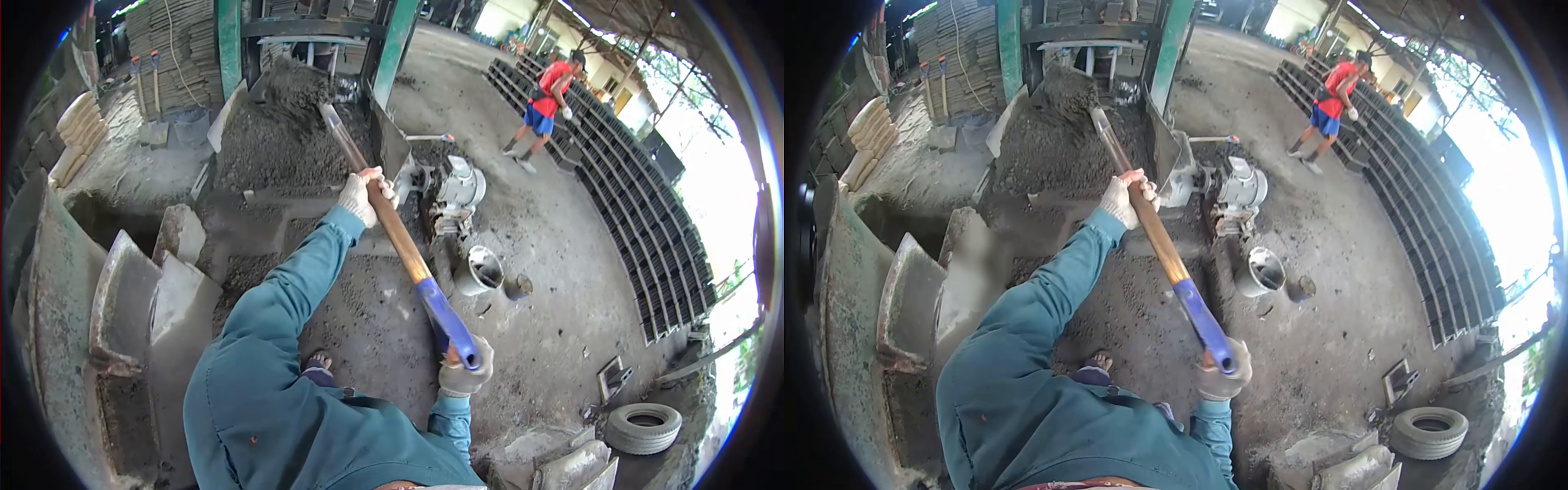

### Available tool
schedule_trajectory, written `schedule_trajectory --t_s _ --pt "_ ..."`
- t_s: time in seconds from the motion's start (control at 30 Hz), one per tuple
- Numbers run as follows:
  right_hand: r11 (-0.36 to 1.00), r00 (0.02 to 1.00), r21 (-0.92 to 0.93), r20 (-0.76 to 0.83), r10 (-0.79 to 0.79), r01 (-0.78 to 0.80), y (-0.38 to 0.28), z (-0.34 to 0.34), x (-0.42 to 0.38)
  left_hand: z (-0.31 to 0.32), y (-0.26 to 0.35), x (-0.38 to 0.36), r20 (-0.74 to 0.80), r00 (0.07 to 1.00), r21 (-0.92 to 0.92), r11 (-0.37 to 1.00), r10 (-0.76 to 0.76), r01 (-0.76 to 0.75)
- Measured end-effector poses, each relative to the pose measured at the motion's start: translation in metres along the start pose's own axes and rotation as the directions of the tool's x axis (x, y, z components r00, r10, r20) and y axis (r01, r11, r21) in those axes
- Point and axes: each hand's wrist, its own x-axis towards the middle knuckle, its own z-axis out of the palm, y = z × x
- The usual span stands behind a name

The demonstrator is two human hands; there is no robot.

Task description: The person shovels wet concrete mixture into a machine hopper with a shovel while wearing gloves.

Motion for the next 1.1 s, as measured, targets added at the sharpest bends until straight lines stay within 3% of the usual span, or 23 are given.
schedule_trajectory --t_s 0.03,0.1,0.13,0.2,0.23,0.27,0.3,0.37,0.4,0.47,0.5,0.53,0.57,0.6,0.63,0.67,0.73,0.87,0.93,0.97,1.0,1.07,1.1 --pt "0.988 0.984 0.052 0.103 -0.148 0.143 -0.01 0.011 0.013 -0.003 0.013 0.011 -0.026 0.998 0.033 0.998 0.056 -0.055" --pt "0.88 0.841 0.035 0.279 -0.463 0.473 -0.033 0.041 0.035 -0.028 0.038 0.032 -0.109 0.978 0.11 0.98 0.178 -0.166" --pt "0.81 0.734 0.006 0.418 -0.535 0.587 -0.039 0.051 0.035 -0.056 0.047 0.042 -0.116 0.981 0.005 0.988 0.153 -0.153" --pt "0.908 0.685 0.055 0.638 -0.353 0.416 -0.054 0.074 0.008 -0.106 0.058 0.052 -0.157 0.975 0.155 0.979 0.157 -0.133" --pt "0.934 0.689 0.1 0.65 -0.322 0.342 -0.042 0.075 -0.006 -0.106 0.049 0.043 -0.246 0.962 0.162 0.984 0.117 -0.078" --pt "0.98 0.758 0.197 0.636 -0.149 0.027 -0.014 0.067 -0.024 -0.097 0.034 0.029 -0.322 0.943 0.166 0.986 0.085 -0.032" --pt "0.954 0.835 0.173 0.538 0.118 -0.246 0.012 0.054 -0.054 -0.091 0.013 0.013 -0.312 0.949 0.16 0.987 0.038 0.013" --pt "0.888 0.871 0.08 0.256 0.42 -0.452 0.066 0.026 -0.106 -0.058 -0.026 -0.037 -0.319 0.946 0.137 0.985 -0.053 0.101" --pt "0.494 0.541 0.228 0.44 0.716 -0.839 0.082 -0.01 -0.119 -0.037 -0.04 -0.065 -0.336 0.936 0.113 0.983 -0.1 0.145" --pt "0.305 0.294 0.058 0.478 0.828 -0.951 0.098 -0.063 -0.143 -0.032 -0.051 -0.077 -0.331 0.943 0.157 0.985 -0.021 0.077" --pt "0.248 0.259 0.089 0.484 0.836 -0.965 0.12 -0.089 -0.171 -0.033 -0.053 -0.079 -0.324 0.946 0.19 0.981 0.019 0.045" --pt "0.023 0.12 0.225 0.427 0.896 -0.974 0.055 -0.097 -0.126 -0.036 -0.062 -0.084 -0.352 0.935 0.166 0.98 -0.042 0.107" --pt "0.143 0.208 0.187 0.402 0.891 -0.972 0.091 -0.134 -0.145 -0.04 -0.074 -0.092 -0.378 0.92 0.138 0.976 -0.103 0.166" --pt "-0.082 0.02 0.358 0.273 0.962 -0.93 0.061 -0.129 -0.105 -0.045 -0.082 -0.099 -0.397 0.903 0.108 0.969 -0.164 0.223" --pt "-0.109 -0.027 0.369 0.221 0.975 -0.923 0.058 -0.137 -0.088 -0.044 -0.083 -0.106 -0.471 0.849 0.028 0.958 -0.239 0.286" --pt "-0.097 -0.027 0.328 0.212 0.977 -0.94 0.064 -0.151 -0.083 -0.044 -0.081 -0.108 -0.531 0.787 -0.054 0.939 -0.314 0.338" --pt "-0.084 -0.025 0.284 0.204 0.979 -0.955 0.067 -0.154 -0.077 -0.065 -0.052 -0.097 -0.296 0.913 -0.146 0.958 -0.282 0.248" --pt "-0.089 -0.009 0.249 0.308 0.951 -0.964 0.077 -0.108 -0.084 -0.103 0.018 -0.025 -0.321 0.923 -0.075 0.977 -0.211 0.198" --pt "-0.18 -0.05 0.263 0.435 0.899 -0.948 0.08 -0.085 -0.09 -0.12 0.041 -0.001 -0.278 0.934 -0.078 0.975 -0.222 0.209" --pt "-0.323 -0.142 0.34 0.463 0.875 -0.883 0.081 -0.07 -0.096 -0.127 0.055 0.012 -0.3 0.934 -0.026 0.98 -0.196 0.198" --pt "0.107 0.188 0.277 0.282 0.941 -0.955 0.016 -0.003 -0.048 -0.13 0.07 0.026 -0.326 0.929 -0.002 0.982 -0.177 0.186" --pt "0.093 0.358 0.504 0.459 0.813 -0.858 0.006 0.043 -0.036 -0.132 0.104 0.055 -0.372 0.92 0.053 0.986 -0.125 0.156" --pt "0.085 0.32 0.467 0.45 0.834 -0.88 -0.01 0.07 -0.022 -0.128 0.122 0.069 -0.393 0.914 0.108 0.982 -0.099 0.153"
